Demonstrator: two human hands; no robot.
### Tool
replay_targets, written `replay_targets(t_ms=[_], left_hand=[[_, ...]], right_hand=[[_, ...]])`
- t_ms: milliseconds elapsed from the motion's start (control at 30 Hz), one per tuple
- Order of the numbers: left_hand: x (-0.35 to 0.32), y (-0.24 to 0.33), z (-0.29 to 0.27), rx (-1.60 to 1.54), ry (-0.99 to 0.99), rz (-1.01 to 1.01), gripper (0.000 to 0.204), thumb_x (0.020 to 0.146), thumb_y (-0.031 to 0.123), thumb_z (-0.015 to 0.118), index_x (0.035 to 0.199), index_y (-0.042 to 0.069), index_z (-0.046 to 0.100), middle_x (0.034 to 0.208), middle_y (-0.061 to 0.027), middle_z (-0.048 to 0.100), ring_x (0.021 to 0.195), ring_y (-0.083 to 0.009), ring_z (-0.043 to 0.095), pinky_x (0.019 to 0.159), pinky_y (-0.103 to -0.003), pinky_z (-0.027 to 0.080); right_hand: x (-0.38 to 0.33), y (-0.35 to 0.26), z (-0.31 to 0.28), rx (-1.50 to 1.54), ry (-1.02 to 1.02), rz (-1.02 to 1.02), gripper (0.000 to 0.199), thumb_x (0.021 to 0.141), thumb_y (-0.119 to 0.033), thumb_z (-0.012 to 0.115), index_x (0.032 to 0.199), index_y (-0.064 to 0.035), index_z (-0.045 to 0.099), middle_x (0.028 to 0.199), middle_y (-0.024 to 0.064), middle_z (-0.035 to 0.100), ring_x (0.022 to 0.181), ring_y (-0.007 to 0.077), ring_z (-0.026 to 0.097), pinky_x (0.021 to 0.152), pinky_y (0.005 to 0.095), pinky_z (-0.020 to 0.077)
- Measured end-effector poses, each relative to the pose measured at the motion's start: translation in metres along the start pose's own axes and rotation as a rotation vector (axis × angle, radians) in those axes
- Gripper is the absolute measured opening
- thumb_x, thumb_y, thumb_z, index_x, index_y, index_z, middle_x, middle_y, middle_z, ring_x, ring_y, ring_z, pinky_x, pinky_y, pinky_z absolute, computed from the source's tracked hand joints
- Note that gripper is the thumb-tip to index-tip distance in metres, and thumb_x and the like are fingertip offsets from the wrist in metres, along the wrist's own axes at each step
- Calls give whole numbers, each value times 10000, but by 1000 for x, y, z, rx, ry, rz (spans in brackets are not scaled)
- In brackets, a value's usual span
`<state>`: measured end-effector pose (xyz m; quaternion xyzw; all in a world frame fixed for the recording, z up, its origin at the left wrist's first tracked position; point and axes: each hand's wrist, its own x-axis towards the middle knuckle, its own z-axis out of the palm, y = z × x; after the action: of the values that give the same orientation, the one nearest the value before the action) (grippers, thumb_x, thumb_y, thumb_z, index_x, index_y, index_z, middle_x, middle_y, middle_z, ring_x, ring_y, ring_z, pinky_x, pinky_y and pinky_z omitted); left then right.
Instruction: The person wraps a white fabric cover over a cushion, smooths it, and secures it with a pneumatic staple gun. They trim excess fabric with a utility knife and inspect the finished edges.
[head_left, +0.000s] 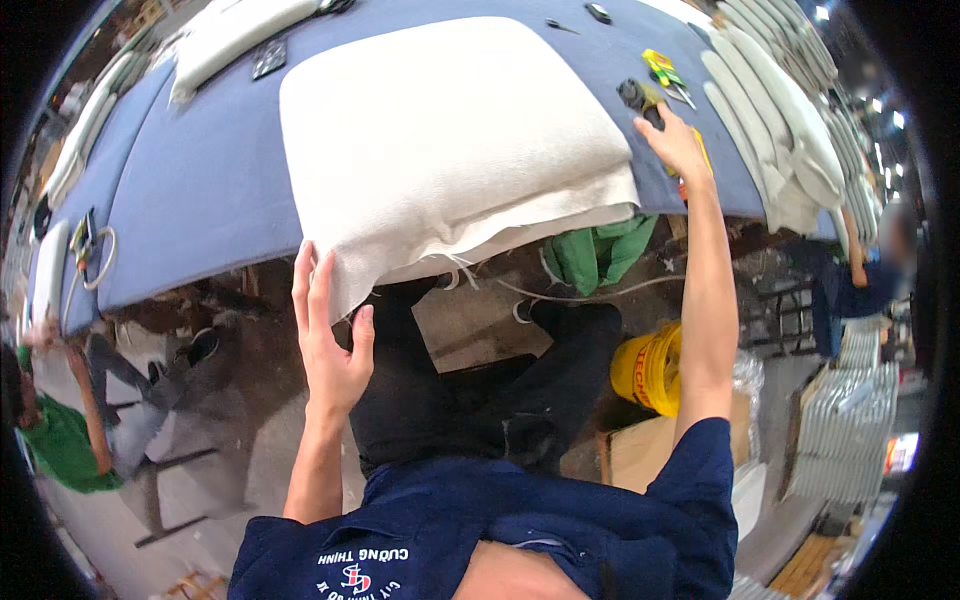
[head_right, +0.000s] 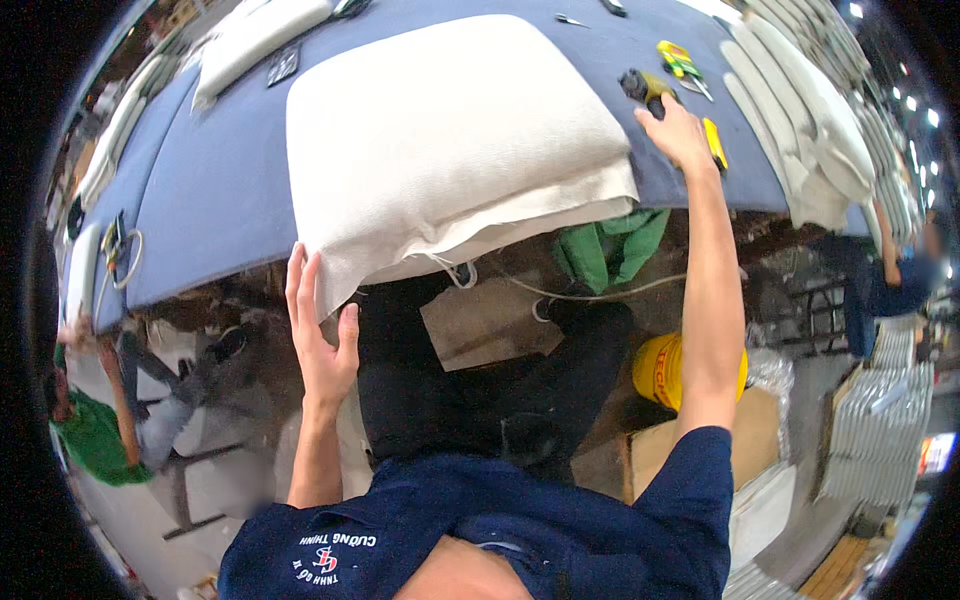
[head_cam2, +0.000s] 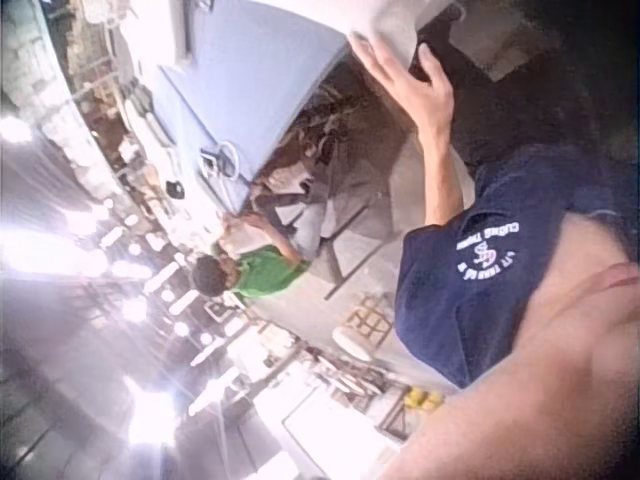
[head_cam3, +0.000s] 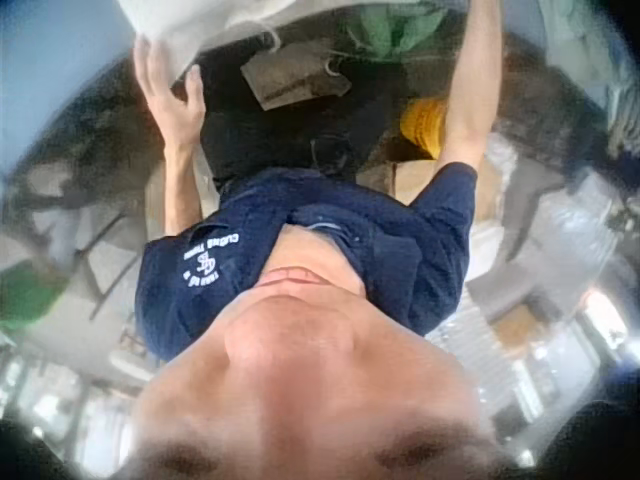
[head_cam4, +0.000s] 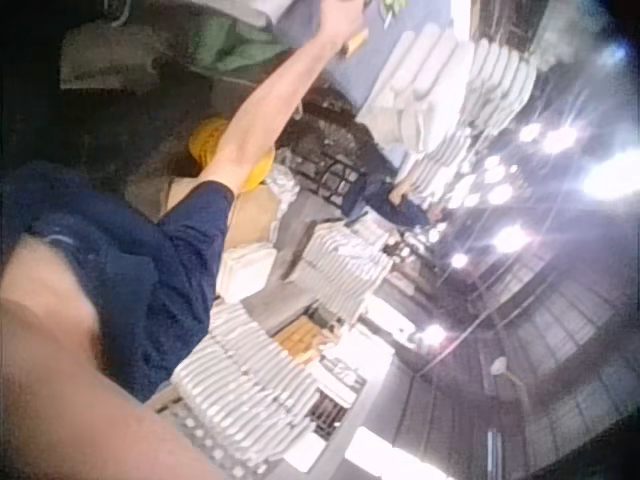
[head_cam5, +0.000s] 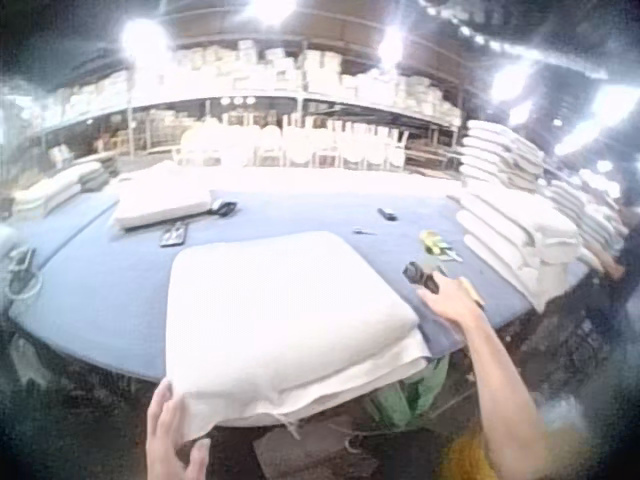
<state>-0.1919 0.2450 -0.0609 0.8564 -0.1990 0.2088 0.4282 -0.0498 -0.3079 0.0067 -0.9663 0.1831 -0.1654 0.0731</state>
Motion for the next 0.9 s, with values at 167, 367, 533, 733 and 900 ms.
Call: replay_targets(t_ms=[167,367,533,733,900], left_hand=[[9,-29,0,-284,71,-267,856,925,-35,651,1682,25,257,1623,-201,413,1479,-326,431,1239,-477,327],[66,-27,21,-84,-15,-300,919,884,-64,658,1695,73,249,1467,-239,520,1306,-372,590,1103,-473,479],[45,-13,41,-413,-31,-464,915,878,96,776,1623,47,246,892,-162,709,810,-380,734,732,-447,569],[5,-19,66,-273,47,-289,269,1061,296,620,993,43,681,852,-193,721,779,-414,720,667,-496,567],[-14,-16,68,-202,-4,-255,192,1051,217,618,989,52,695,825,-183,708,748,-393,717,644,-472,561]], right_hand=[[-86,-153,40,314,334,-504,491,939,-348,721,1356,-89,688,1402,184,661,1349,375,587,1190,555,365],[-88,-233,82,88,226,-429,626,980,-556,597,1509,-220,611,1617,120,508,1567,385,341,1241,717,156],[-33,-199,96,155,223,-492,587,1005,-532,585,1532,-273,599,1644,63,508,1563,334,375,1266,653,162],[-31,-185,105,156,261,-533,527,1064,-446,534,1552,-250,581,1649,68,504,1570,336,365,1276,635,161],[-97,-205,94,324,249,-559,478,1086,-311,539,1493,-71,608,1611,186,519,1539,371,404,1281,493,262]])
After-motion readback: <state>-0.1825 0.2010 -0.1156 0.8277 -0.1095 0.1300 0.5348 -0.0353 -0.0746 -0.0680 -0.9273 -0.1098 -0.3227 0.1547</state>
